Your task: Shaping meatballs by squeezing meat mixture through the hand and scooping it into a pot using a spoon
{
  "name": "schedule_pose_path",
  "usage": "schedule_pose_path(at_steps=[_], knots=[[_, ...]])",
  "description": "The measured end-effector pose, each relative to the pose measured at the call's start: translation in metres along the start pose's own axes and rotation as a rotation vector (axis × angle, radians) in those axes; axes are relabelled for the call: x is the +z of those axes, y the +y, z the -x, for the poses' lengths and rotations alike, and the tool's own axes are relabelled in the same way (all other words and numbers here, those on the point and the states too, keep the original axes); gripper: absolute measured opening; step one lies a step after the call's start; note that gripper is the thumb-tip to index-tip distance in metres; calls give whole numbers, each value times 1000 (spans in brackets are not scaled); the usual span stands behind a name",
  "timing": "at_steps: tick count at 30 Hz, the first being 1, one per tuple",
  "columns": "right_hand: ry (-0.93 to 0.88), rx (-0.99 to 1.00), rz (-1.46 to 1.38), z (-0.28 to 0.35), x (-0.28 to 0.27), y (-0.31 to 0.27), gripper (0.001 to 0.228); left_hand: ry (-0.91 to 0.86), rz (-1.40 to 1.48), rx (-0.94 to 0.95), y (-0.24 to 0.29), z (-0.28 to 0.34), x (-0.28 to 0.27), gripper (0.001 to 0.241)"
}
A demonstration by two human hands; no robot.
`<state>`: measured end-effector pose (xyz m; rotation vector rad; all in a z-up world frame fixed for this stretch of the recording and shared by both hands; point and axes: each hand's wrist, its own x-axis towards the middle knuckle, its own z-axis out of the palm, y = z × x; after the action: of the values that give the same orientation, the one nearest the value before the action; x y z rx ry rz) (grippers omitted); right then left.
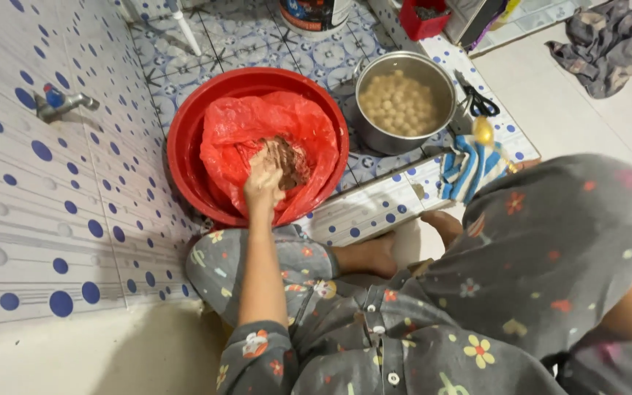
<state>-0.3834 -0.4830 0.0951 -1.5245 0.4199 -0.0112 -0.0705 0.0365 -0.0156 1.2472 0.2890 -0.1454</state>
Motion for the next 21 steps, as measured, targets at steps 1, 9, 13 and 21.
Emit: schedule_pose_path(at_steps=[1, 9, 13, 21], knots=[[-16, 1, -3, -3, 5, 2, 30, -3, 1, 5, -6, -3, -1, 32], [-168, 79, -31, -28, 68, 27, 27, -14, -290, 268, -2, -38, 16, 41], [-299, 130, -9, -63, 121, -11, 26, 23, -319, 251, 35, -36, 46, 28], [-567, 212, 38, -166, 224, -108, 25, -25, -159, 53, 86, -12, 74, 32]])
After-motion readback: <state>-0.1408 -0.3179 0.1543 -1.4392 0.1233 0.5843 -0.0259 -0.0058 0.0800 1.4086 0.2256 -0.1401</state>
